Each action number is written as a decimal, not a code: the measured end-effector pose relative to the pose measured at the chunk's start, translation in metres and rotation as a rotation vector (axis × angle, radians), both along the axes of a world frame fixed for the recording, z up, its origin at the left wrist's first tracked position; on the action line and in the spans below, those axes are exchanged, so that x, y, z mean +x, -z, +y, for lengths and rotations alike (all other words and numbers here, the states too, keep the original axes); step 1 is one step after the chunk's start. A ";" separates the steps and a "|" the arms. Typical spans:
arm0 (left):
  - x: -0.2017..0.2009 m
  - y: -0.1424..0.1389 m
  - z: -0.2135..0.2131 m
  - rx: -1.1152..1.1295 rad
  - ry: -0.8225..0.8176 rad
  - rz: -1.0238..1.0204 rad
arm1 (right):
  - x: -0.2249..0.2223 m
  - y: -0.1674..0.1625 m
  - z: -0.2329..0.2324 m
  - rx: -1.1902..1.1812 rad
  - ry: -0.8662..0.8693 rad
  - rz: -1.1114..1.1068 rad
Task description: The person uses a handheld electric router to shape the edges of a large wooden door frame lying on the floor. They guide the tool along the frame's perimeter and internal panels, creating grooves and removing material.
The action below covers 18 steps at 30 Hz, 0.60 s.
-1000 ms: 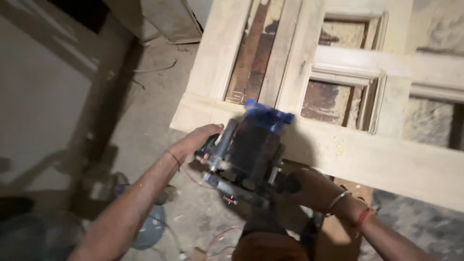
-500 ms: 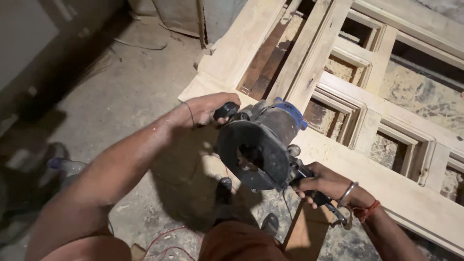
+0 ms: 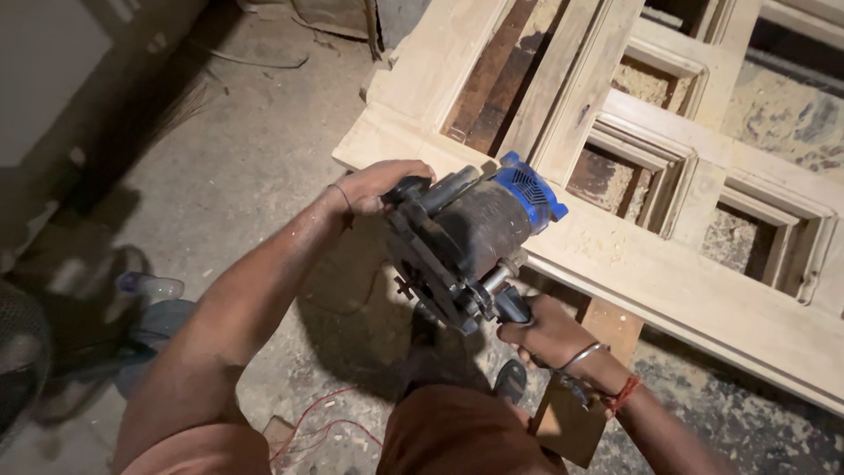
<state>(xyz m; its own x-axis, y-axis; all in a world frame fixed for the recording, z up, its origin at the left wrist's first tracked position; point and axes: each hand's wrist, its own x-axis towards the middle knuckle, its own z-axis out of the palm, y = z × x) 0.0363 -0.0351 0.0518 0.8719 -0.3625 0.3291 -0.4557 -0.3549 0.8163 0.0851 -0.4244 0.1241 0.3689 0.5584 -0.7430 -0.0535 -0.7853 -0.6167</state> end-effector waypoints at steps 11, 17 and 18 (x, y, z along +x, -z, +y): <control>-0.003 0.006 -0.024 -0.251 -0.348 0.625 | -0.009 0.010 -0.001 0.027 -0.081 -0.083; -0.009 -0.014 -0.032 -0.406 -0.446 0.856 | -0.010 0.014 0.000 -0.065 -0.140 -0.084; -0.009 -0.015 -0.033 -0.396 -0.430 0.824 | -0.010 0.014 0.001 -0.070 -0.138 -0.082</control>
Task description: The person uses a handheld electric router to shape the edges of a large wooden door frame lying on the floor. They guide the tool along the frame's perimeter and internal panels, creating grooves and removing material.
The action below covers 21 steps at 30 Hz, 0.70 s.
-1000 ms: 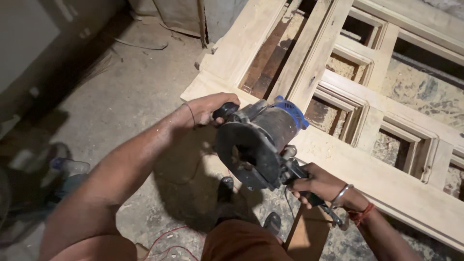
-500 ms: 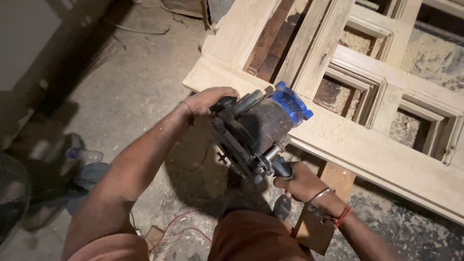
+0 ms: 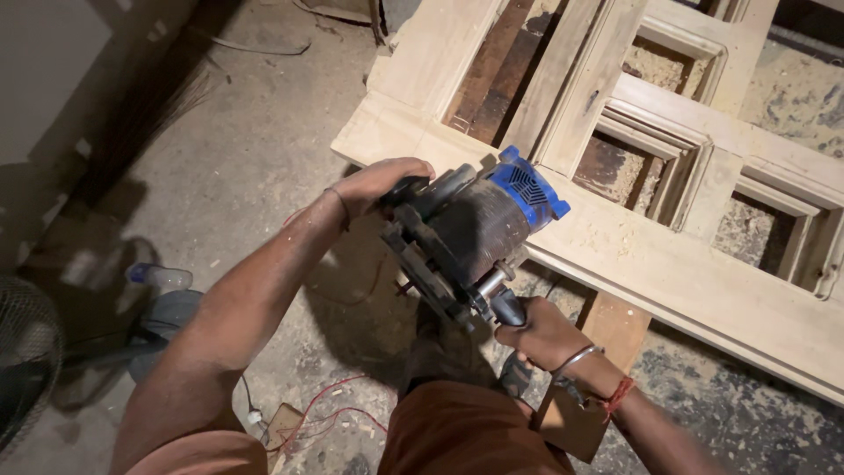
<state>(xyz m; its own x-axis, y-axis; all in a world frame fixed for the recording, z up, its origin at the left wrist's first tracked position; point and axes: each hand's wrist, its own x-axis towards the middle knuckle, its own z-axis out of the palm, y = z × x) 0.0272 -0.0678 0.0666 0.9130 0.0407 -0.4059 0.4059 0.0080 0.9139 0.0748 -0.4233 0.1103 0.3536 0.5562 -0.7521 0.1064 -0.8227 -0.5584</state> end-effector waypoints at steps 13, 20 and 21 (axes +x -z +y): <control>0.007 0.005 0.004 -0.044 -0.039 0.046 | -0.003 -0.009 0.004 0.030 0.061 0.086; 0.007 0.021 0.012 -0.066 -0.039 0.214 | 0.004 0.014 -0.001 -0.072 0.024 0.171; 0.010 0.025 0.014 -0.067 -0.043 0.286 | 0.007 0.018 0.000 -0.087 0.016 0.181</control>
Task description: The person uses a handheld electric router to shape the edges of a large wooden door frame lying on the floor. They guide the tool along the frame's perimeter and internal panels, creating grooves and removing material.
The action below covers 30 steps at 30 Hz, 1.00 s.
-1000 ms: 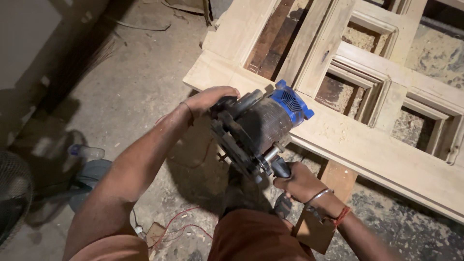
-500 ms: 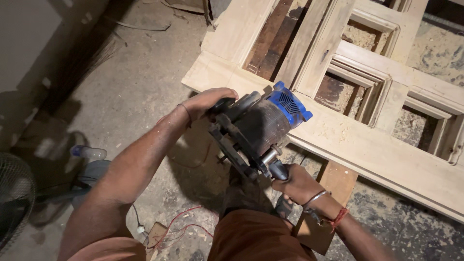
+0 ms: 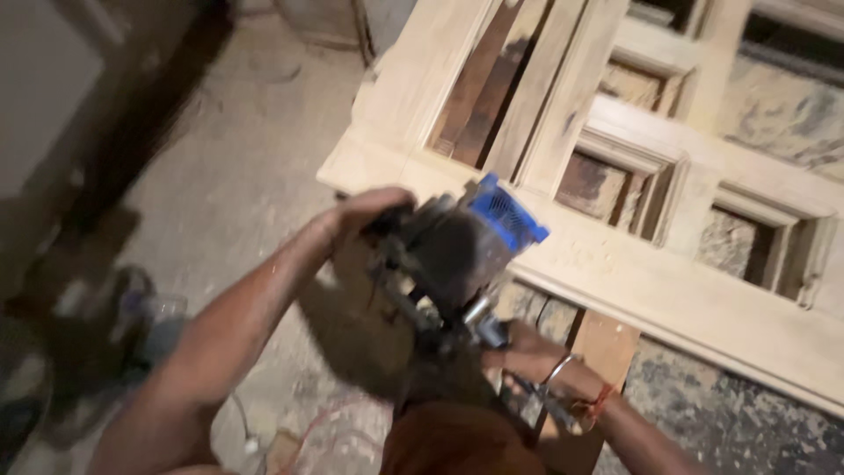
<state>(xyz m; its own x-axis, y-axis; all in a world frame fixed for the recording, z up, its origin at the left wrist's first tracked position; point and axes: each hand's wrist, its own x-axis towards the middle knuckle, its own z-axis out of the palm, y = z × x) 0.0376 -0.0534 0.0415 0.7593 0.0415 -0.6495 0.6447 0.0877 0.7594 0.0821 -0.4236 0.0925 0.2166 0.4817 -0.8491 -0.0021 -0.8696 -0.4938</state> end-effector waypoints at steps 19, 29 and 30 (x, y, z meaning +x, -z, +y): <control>0.059 -0.066 -0.005 0.143 -0.171 -0.402 | 0.074 -0.070 0.013 0.089 -0.229 -0.576; 0.211 -0.097 0.063 0.420 -0.589 -0.787 | 0.249 -0.161 0.109 -0.151 -0.568 -1.342; 0.227 -0.092 0.073 0.421 -0.577 -0.899 | 0.262 -0.158 0.121 -0.155 -0.581 -1.387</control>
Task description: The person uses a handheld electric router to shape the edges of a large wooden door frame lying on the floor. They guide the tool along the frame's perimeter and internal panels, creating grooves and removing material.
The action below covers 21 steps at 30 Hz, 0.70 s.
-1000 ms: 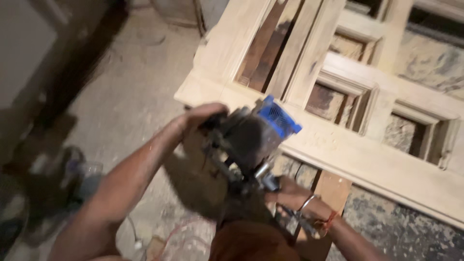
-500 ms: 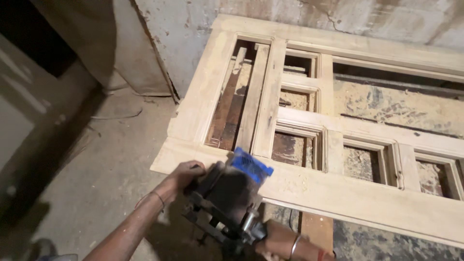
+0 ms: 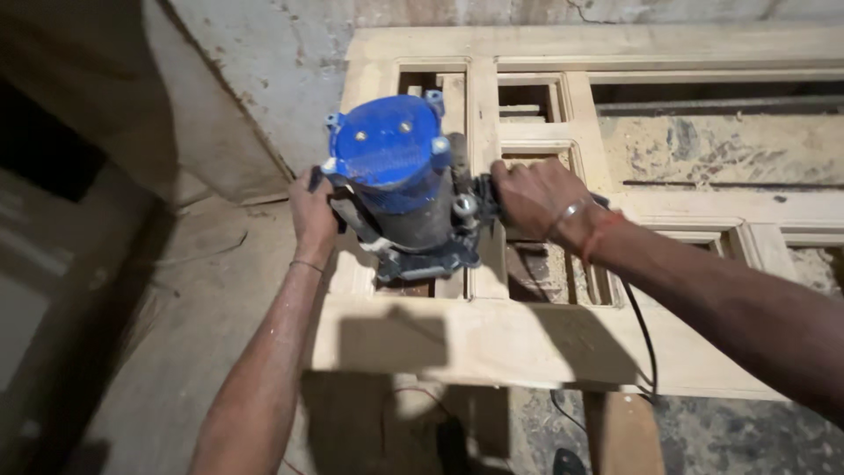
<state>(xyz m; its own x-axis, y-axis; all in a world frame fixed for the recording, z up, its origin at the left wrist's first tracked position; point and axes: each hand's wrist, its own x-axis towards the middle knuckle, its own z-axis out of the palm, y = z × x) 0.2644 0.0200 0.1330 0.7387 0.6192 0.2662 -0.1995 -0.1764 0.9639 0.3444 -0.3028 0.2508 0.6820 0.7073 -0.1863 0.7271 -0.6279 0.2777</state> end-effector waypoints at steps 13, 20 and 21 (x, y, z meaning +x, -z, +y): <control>0.088 0.089 0.066 -0.345 0.051 -0.099 | 0.099 0.103 0.081 0.259 -0.053 0.013; 0.119 0.115 0.097 -0.355 0.200 -0.165 | 0.120 0.109 0.096 0.129 -0.019 0.040; 0.121 0.117 0.105 -0.094 0.206 -0.121 | 0.125 0.113 0.097 0.166 -0.039 0.014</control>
<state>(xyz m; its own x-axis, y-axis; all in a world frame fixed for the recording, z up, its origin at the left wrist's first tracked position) 0.3853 0.1246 0.0161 0.8182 0.4853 0.3084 -0.3367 -0.0305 0.9411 0.4694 -0.2061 0.1382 0.6512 0.7553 -0.0744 0.7552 -0.6352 0.1620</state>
